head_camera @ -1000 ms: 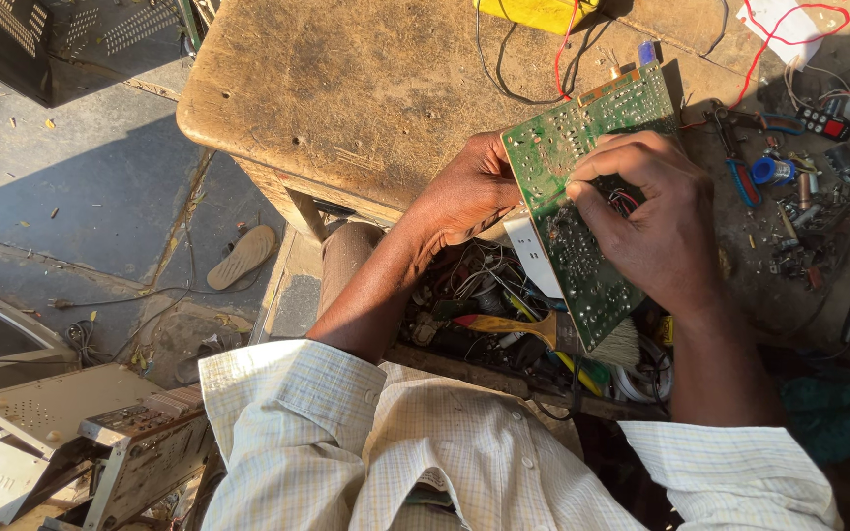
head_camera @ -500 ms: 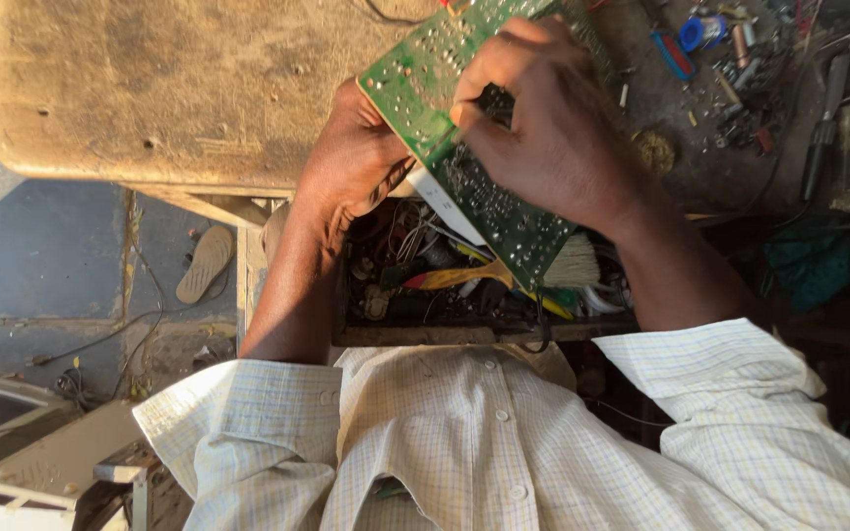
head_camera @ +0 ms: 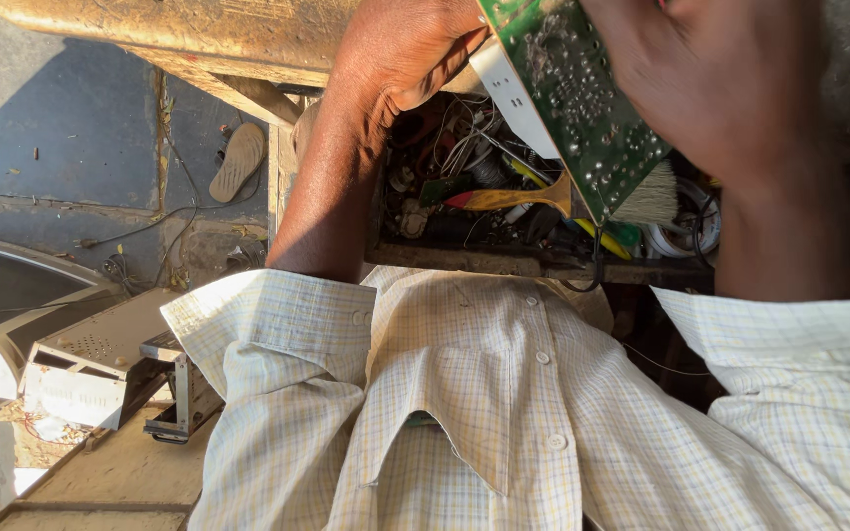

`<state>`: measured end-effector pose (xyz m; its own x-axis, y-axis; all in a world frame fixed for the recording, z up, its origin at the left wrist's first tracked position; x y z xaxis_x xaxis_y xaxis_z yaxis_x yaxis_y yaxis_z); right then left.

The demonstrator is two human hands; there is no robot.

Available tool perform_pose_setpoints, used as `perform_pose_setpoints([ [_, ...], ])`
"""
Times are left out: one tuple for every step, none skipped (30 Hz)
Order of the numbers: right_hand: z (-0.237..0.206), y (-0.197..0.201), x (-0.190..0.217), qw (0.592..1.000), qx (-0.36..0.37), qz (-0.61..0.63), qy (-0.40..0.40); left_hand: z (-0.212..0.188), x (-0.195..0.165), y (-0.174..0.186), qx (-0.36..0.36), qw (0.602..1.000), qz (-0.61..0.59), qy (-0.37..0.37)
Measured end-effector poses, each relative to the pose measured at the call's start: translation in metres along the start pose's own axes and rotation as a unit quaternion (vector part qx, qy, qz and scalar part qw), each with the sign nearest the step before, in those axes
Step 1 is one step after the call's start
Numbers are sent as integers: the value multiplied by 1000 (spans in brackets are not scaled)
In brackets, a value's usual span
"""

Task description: The person works on a green circuit board, connecting and adjusting wires, then uses a screwdriver to tighten components and a soldering iron to make connections. The person also uses a multimeter to test the board.

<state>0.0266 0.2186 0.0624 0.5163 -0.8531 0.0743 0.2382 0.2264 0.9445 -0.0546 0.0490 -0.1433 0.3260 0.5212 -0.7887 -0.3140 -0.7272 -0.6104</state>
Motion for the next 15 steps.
perform_pose_setpoints([
  [-13, 5, 1, 999, 11, 36, -20, 1, -1, 0, -2, 999, 33, -10],
  [-30, 14, -1, 996, 23, 71, -39, 1, -3, -1, -5, 998, 65, -21],
  [-48, 25, -4, 992, 38, 108, -58, 1, -2, -3, -4, 999, 39, -18],
  [-64, 34, -9, 985, 54, 146, -76, 1, -1, -5, -4, 1000, 13, -14],
  [-72, 35, -14, 977, 70, 194, -49, 2, -2, -7, -2, 1000, -12, -13],
  [-81, 36, -19, 966, 88, 242, -23, 2, -4, -9, -4, 1000, 20, -16],
  [-90, 31, -15, 946, 104, 305, 46, 1, -5, -10, -5, 998, 52, -18],
  [-114, 24, -19, 958, 150, 239, -61, 0, -7, -12, -7, 996, 85, -20],
  [-134, 18, -22, 958, 185, 169, -138, 0, -10, -17, 12, 998, 59, -35],
  [-157, 14, -23, 945, 228, 101, -210, -1, -14, -22, 32, 998, 34, -49],
  [-173, 4, -26, 931, 265, 32, -251, -3, -17, -28, 52, 997, 9, -62],
  [-188, -4, -30, 909, 299, -38, -289, -3, -19, -29, 41, 997, 29, -67],
  [-196, -12, -26, 914, 285, -25, -289, -3, -22, -31, 28, 996, 49, -72],
  [-202, -20, -23, 918, 271, -11, -290, -4, -25, -32, 15, 995, 69, -77],
  [-207, -26, -21, 922, 256, 2, -291, -3, -27, -33, 17, 995, 59, -74],
])
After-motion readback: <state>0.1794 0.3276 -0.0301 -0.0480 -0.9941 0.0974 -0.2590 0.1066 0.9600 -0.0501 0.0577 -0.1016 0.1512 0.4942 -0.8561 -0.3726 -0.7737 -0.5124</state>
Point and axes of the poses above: each hand's wrist, its own z-axis towards the middle knuckle, its own y-axis out of the back of the hand, x = y × z, the point moved 6 cm from there along z, towards the middle knuckle, and after that the axes turned 14 degrees about -z, right-handed, at the moved point
